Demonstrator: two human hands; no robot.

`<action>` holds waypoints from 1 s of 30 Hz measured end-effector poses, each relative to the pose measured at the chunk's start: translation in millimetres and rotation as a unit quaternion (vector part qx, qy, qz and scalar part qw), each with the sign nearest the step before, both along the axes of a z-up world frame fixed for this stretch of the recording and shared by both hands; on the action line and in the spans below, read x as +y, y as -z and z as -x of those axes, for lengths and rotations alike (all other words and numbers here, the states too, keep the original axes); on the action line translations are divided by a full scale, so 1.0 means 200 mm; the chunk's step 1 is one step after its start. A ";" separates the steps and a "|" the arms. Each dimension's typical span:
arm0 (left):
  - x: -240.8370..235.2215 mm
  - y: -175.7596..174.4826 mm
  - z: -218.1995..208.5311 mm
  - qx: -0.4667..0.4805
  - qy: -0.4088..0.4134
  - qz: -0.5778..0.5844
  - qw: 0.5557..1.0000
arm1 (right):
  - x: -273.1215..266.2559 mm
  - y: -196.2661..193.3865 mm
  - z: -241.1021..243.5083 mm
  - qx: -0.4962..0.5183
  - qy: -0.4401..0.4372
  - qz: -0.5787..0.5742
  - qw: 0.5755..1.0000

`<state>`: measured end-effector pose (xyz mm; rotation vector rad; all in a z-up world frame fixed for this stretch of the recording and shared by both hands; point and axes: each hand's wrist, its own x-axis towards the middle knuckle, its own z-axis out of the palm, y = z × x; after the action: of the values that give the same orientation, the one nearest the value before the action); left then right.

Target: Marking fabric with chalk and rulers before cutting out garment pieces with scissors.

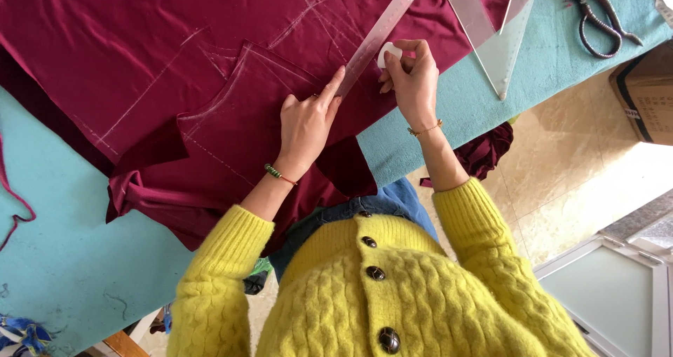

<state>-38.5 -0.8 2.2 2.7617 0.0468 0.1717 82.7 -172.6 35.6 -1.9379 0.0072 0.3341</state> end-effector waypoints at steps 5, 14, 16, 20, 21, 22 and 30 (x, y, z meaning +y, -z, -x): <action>0.00 0.00 0.00 -0.007 -0.001 0.015 1.000 | 0.03 -0.02 -0.01 0.008 0.004 0.013 1.000; -0.02 0.02 0.00 -0.008 0.004 0.018 1.000 | 0.05 -0.03 0.02 0.028 -0.025 0.028 0.999; -0.02 0.01 0.00 -0.012 0.003 0.017 1.000 | 0.04 -0.09 0.06 0.026 -0.043 0.010 0.999; -0.01 -0.04 0.01 0.071 -0.020 0.100 0.992 | -0.02 -0.26 0.17 0.117 -0.211 -0.012 0.970; 0.00 -0.06 0.01 0.078 -0.018 0.128 0.989 | -0.03 -0.28 0.20 0.117 -0.222 0.004 0.968; 0.02 -0.08 0.00 0.078 -0.020 0.127 0.989 | -0.08 -0.28 0.22 0.116 -0.223 0.004 0.968; 0.33 -0.69 -0.26 -0.195 -0.035 0.500 0.843 | -0.44 -0.22 0.39 0.099 -0.093 -0.072 0.988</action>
<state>13.2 65.2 139.6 1.6401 0.0959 0.5462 5.3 -259.7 79.1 -1.7593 -0.0658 0.6334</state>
